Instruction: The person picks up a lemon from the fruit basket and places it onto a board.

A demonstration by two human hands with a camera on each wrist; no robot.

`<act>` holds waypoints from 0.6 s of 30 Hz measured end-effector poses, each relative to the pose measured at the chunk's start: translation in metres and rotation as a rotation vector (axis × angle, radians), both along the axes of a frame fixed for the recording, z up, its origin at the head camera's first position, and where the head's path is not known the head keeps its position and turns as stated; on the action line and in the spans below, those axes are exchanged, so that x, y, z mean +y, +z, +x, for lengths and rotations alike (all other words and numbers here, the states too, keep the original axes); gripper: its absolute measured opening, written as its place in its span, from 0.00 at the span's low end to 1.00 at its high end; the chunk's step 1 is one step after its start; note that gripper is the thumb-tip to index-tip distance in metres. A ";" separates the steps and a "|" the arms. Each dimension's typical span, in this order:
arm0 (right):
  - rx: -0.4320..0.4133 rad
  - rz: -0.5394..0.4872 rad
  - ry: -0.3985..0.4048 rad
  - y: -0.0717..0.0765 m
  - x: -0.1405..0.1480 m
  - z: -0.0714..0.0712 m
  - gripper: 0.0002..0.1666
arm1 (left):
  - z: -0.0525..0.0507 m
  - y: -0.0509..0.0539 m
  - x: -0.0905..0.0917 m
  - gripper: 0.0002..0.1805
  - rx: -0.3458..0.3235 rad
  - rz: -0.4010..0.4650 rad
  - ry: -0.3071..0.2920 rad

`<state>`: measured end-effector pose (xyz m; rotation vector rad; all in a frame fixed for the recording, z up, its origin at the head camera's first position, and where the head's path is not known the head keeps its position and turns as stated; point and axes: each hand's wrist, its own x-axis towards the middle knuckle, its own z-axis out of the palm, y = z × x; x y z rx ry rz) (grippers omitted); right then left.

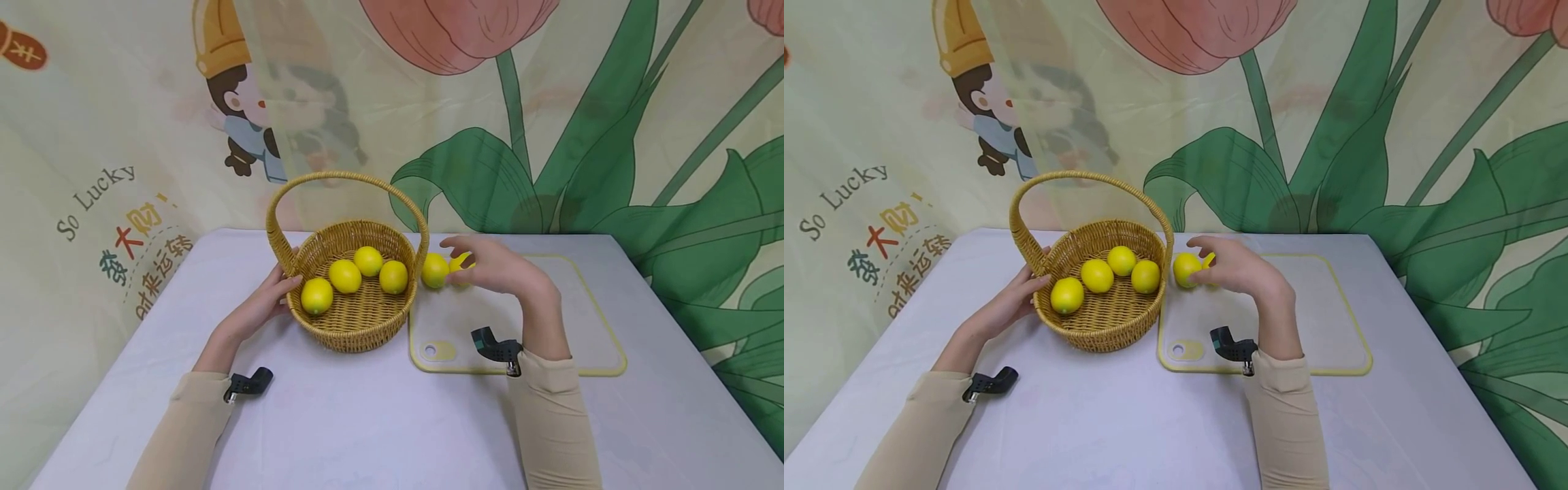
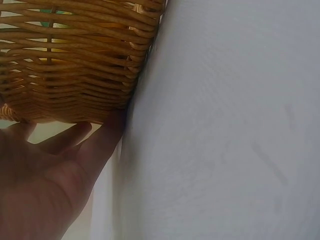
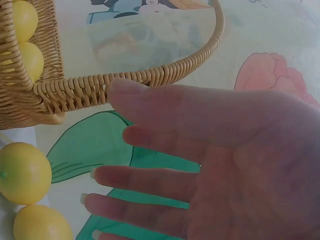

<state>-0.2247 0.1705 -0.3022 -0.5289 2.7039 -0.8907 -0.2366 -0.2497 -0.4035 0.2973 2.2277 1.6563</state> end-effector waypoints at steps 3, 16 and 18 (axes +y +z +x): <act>-0.007 0.014 0.023 0.001 -0.002 0.002 0.37 | 0.000 0.000 0.000 0.40 -0.001 -0.001 0.000; -0.044 0.050 0.111 0.012 -0.020 0.019 0.33 | 0.002 0.001 0.000 0.40 0.006 0.000 0.003; -0.036 0.056 0.127 0.014 -0.023 0.022 0.32 | 0.002 0.001 0.000 0.40 0.007 0.002 0.004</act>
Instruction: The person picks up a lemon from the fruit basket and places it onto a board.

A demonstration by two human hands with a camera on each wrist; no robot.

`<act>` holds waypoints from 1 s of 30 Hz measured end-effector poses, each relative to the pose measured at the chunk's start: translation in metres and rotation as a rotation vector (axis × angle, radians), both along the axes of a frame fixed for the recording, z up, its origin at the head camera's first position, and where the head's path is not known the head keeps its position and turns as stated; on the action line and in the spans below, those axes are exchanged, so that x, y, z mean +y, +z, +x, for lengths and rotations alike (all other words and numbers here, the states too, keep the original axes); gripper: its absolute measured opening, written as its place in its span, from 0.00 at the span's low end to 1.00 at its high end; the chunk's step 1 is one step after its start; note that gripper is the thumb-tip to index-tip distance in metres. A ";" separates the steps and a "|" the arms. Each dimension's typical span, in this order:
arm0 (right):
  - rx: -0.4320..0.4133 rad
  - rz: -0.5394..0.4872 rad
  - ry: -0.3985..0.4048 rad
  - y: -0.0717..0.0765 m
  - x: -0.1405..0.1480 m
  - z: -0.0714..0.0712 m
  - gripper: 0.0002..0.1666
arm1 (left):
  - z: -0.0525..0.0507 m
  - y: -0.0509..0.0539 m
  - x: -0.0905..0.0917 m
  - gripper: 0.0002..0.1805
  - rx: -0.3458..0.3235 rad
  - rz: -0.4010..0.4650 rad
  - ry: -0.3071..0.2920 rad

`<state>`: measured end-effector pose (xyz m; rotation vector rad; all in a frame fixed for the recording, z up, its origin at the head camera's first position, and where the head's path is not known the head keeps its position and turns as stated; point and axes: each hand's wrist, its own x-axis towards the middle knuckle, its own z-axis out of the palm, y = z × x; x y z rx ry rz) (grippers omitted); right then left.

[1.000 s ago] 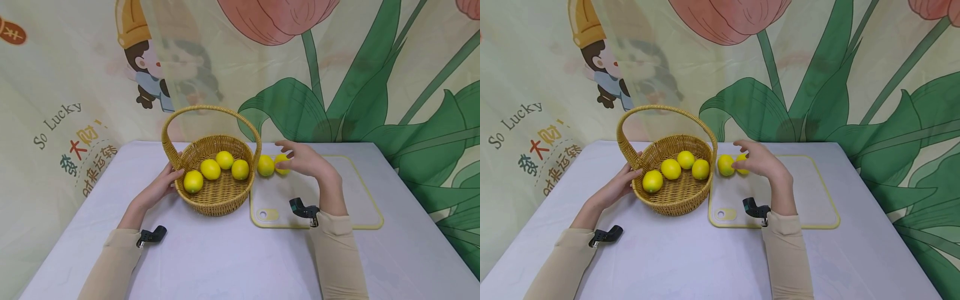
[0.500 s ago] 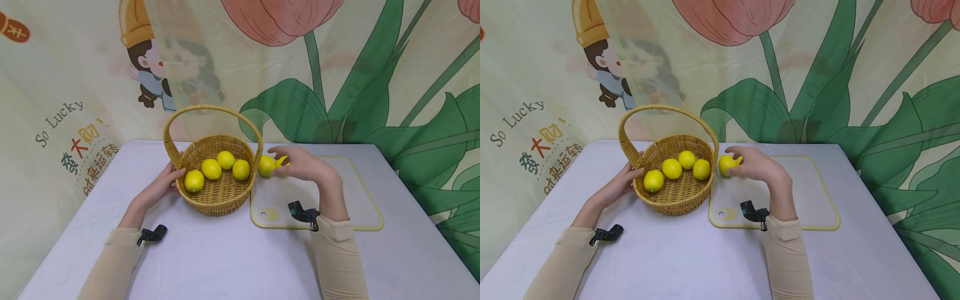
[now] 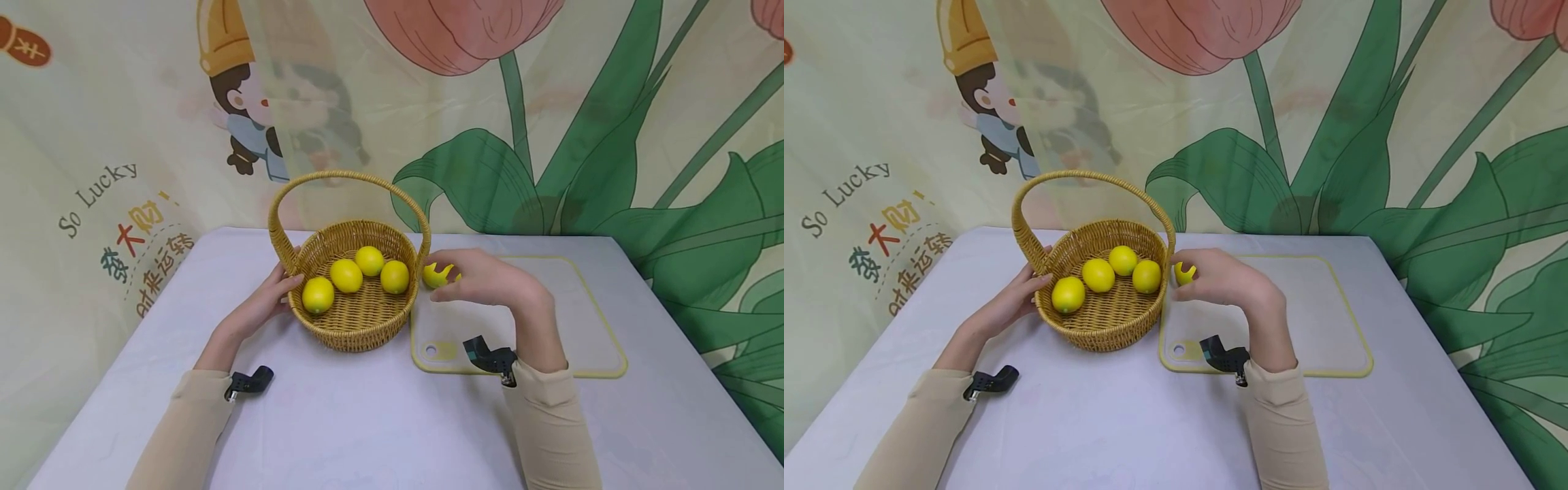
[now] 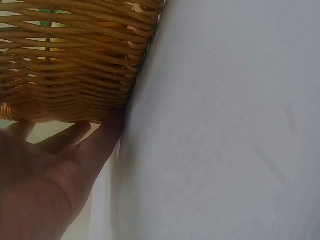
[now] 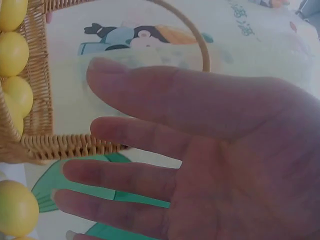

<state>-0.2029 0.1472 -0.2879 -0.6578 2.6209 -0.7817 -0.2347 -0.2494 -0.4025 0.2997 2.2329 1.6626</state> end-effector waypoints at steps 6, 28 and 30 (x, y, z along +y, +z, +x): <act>0.025 -0.001 0.042 0.004 -0.012 0.006 0.35 | -0.001 -0.002 0.000 0.40 -0.006 0.005 0.007; 0.099 -0.033 0.059 -0.033 -0.065 -0.014 0.40 | -0.002 -0.002 0.000 0.39 -0.002 -0.009 0.000; 0.115 -0.013 0.040 -0.037 -0.070 -0.015 0.40 | -0.001 -0.002 0.000 0.39 -0.002 -0.009 0.001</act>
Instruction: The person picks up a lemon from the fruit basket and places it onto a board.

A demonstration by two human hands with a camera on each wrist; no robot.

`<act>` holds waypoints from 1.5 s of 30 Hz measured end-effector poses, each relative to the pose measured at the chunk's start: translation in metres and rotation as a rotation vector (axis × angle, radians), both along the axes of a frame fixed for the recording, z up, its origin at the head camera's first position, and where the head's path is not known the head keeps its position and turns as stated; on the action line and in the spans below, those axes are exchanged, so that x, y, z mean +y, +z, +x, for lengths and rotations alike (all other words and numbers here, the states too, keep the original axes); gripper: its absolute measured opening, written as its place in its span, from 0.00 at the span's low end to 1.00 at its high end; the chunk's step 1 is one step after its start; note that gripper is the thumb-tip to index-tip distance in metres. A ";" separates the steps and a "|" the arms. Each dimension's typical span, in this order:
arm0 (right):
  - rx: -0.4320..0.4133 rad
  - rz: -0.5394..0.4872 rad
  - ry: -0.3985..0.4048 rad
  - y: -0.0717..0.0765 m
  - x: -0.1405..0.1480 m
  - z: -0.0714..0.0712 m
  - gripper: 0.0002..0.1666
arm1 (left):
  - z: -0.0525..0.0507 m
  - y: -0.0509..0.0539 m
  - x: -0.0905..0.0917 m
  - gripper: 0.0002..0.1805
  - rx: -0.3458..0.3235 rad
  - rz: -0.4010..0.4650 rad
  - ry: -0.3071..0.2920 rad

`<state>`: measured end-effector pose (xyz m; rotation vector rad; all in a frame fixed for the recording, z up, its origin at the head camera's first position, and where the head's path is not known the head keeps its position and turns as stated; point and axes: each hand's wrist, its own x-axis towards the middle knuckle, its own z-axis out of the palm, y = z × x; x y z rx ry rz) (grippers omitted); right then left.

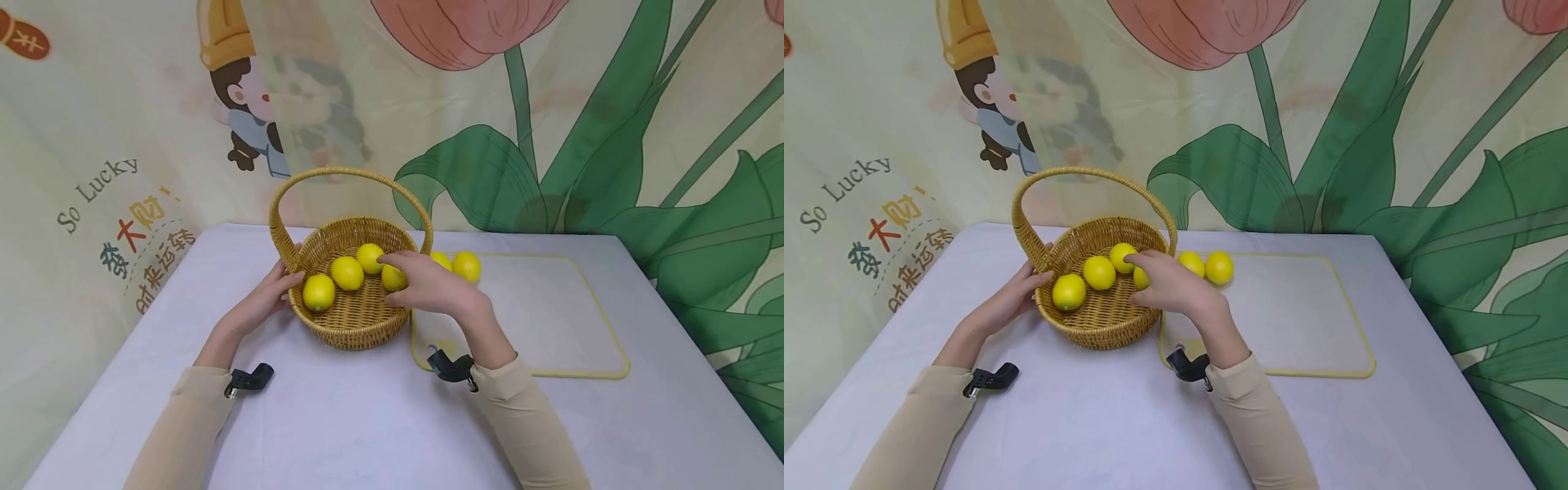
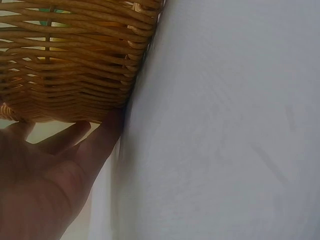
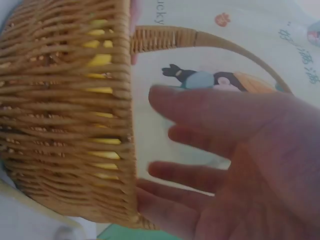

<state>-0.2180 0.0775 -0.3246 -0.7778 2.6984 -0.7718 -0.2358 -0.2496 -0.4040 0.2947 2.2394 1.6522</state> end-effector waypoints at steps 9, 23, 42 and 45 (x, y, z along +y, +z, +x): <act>0.089 0.108 -0.124 -0.016 -0.020 0.001 0.39 | 0.000 0.001 0.000 0.39 0.002 -0.004 0.002; 0.238 0.231 -0.107 -0.032 -0.040 -0.002 0.35 | -0.001 0.001 -0.001 0.40 0.007 0.010 -0.002; 0.261 0.216 -0.132 -0.040 -0.043 -0.009 0.35 | -0.002 -0.001 -0.001 0.40 0.007 0.009 -0.003; 0.267 0.216 -0.130 -0.041 -0.043 -0.009 0.34 | -0.001 -0.001 -0.001 0.40 0.009 0.003 -0.002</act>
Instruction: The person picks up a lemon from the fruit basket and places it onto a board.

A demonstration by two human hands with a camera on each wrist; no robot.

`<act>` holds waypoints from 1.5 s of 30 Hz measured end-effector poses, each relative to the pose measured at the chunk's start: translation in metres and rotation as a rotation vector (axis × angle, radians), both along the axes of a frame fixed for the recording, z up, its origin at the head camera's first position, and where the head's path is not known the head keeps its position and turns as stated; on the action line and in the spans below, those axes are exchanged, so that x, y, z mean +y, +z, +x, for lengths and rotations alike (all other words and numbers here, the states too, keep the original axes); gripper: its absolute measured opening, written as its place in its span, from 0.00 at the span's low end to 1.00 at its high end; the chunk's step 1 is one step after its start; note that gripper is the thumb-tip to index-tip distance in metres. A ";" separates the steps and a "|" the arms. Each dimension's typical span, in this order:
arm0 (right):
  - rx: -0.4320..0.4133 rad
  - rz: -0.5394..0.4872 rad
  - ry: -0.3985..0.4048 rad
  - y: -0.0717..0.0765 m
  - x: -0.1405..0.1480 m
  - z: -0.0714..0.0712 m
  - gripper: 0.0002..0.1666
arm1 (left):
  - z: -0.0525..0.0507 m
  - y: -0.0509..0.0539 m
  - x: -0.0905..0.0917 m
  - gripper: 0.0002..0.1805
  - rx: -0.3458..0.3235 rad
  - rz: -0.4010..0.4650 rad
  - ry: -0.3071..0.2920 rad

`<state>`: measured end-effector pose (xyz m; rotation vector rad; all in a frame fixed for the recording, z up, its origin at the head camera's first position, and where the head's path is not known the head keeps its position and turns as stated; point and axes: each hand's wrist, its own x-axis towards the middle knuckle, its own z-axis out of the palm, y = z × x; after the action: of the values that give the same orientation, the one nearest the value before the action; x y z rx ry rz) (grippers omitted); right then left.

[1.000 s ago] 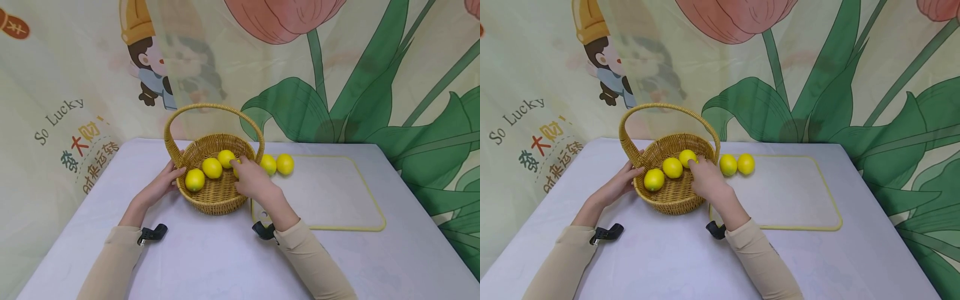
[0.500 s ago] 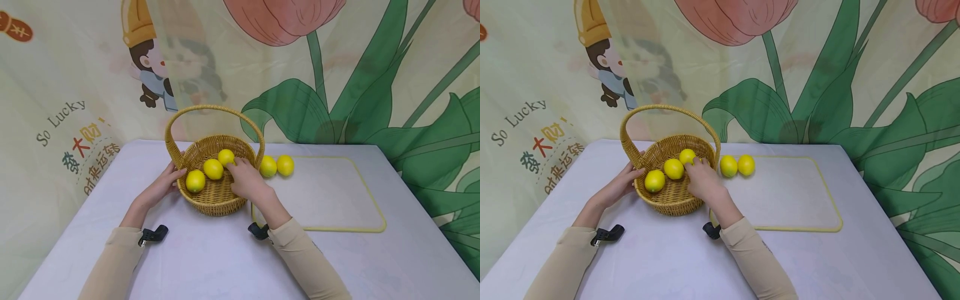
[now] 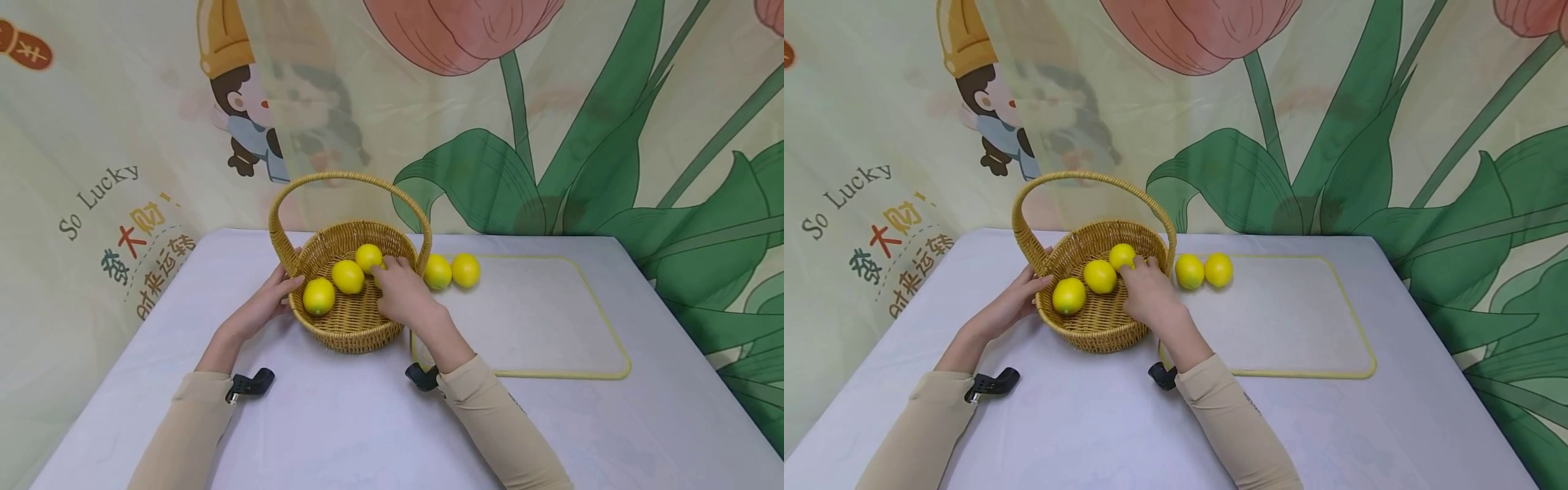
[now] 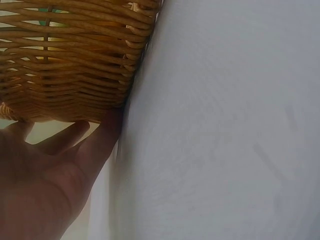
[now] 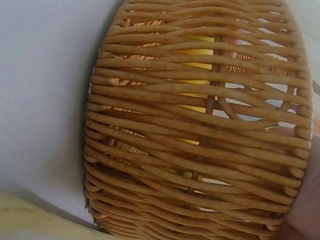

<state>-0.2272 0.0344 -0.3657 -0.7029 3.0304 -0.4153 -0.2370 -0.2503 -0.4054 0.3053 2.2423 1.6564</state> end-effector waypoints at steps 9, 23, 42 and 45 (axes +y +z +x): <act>-0.006 -0.002 -0.004 -0.003 0.000 -0.001 0.35 | -0.001 -0.001 0.001 0.40 0.004 0.000 0.007; 0.033 0.002 0.073 -0.004 0.002 0.000 0.26 | 0.000 -0.001 0.000 0.40 0.013 -0.003 0.004; -0.074 0.042 0.102 -0.003 0.001 -0.001 0.30 | 0.001 -0.001 0.000 0.40 0.014 -0.011 0.010; -0.077 0.042 0.112 -0.003 0.001 -0.001 0.29 | 0.001 -0.001 0.000 0.40 0.015 -0.011 0.008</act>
<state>-0.2286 0.0357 -0.3685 -0.8289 2.9015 -0.3668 -0.2360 -0.2499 -0.4067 0.3073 2.2658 1.6502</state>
